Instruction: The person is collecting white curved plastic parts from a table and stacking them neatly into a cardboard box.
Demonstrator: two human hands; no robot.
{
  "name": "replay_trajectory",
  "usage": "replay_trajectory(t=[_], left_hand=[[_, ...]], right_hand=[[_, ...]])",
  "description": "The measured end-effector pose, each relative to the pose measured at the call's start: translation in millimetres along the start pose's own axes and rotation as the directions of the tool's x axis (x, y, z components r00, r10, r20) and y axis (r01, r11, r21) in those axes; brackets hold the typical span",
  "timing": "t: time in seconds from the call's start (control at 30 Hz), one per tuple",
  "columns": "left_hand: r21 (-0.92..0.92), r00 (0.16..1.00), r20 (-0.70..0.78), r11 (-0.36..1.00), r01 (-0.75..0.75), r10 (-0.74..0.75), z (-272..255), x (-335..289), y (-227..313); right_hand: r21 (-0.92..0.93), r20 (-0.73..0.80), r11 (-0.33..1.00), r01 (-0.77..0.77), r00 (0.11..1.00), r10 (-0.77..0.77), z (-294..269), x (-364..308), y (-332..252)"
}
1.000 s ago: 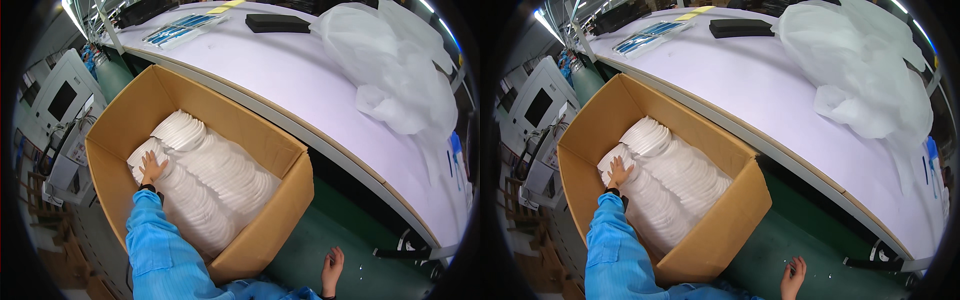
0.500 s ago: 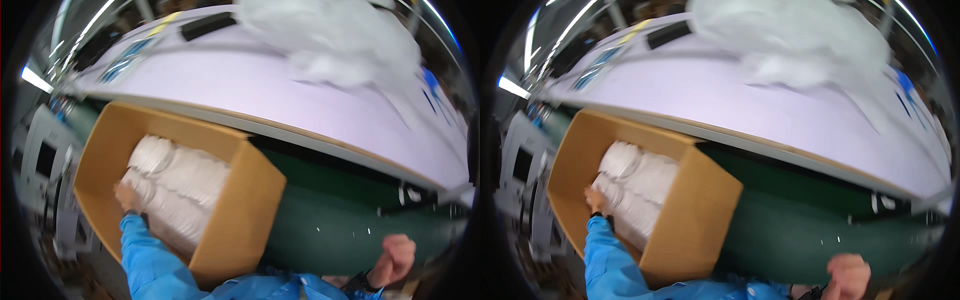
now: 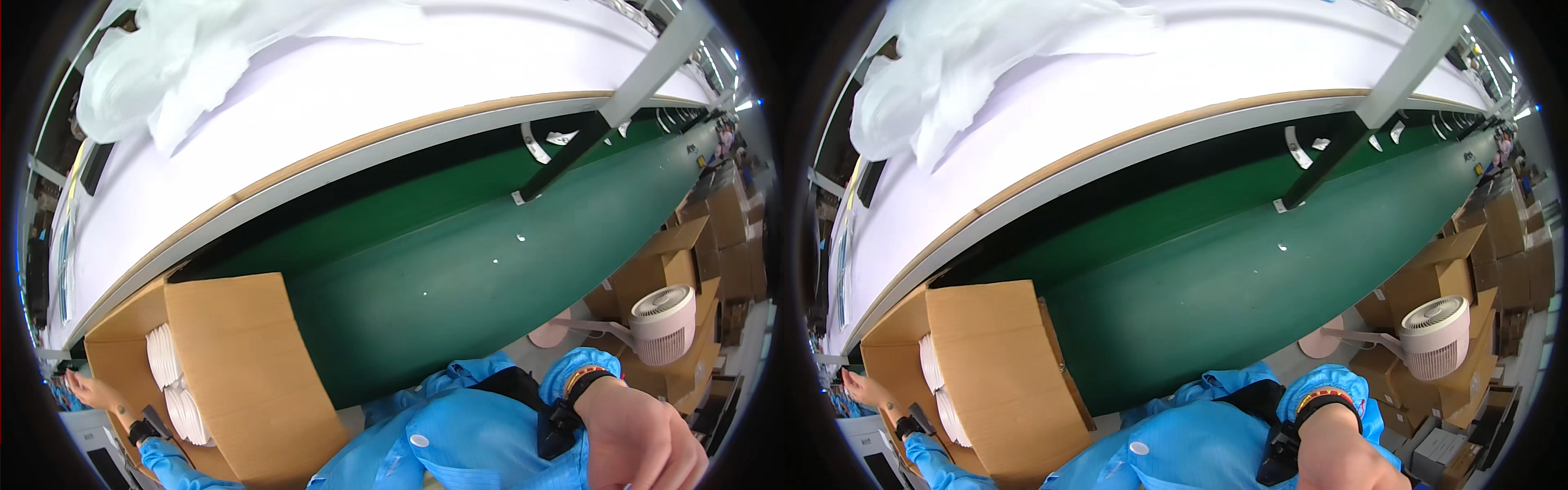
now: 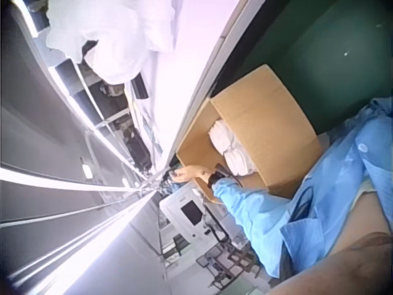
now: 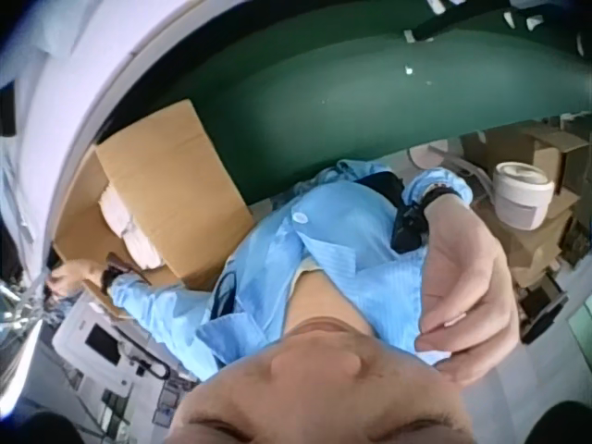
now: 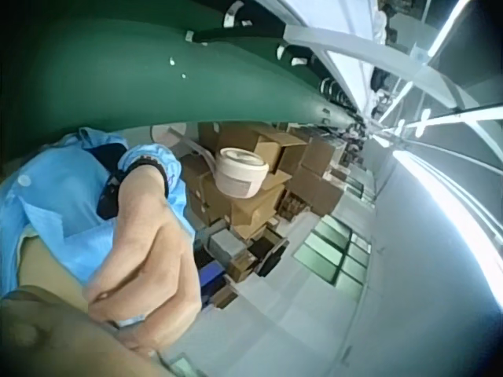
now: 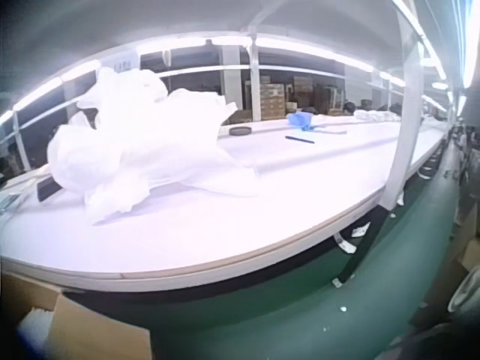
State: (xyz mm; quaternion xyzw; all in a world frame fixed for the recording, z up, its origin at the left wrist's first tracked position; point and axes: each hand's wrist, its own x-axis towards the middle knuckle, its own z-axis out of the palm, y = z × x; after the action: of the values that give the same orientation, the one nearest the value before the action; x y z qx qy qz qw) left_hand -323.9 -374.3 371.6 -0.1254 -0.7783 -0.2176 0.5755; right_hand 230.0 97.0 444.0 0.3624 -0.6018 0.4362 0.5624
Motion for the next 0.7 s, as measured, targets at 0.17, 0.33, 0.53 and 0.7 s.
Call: replay_trajectory(t=[0.17,0.33,0.53,0.7], left_hand=[[-0.321,0.998,0.059,0.947,0.037,-0.019,-13,25,169],[-0.639,0.953,0.263,0.768,0.055,0.150,-17,11,322],[-0.630,0.139,0.767,0.698,0.340,0.626,-76,-56,537],[-0.820,-0.850,0.208,0.560,0.118,0.484,-72,-148,643]], right_hand=[[-0.177,-0.082,0.976,-0.130,0.990,0.117,-35,2,-36],[-0.183,-0.095,0.954,-0.237,0.970,0.223,-84,-4,-71],[-0.395,0.030,0.882,-0.257,0.956,0.292,-172,-27,-113],[-0.420,-0.114,0.858,-0.296,0.955,0.274,-217,-39,-155]])
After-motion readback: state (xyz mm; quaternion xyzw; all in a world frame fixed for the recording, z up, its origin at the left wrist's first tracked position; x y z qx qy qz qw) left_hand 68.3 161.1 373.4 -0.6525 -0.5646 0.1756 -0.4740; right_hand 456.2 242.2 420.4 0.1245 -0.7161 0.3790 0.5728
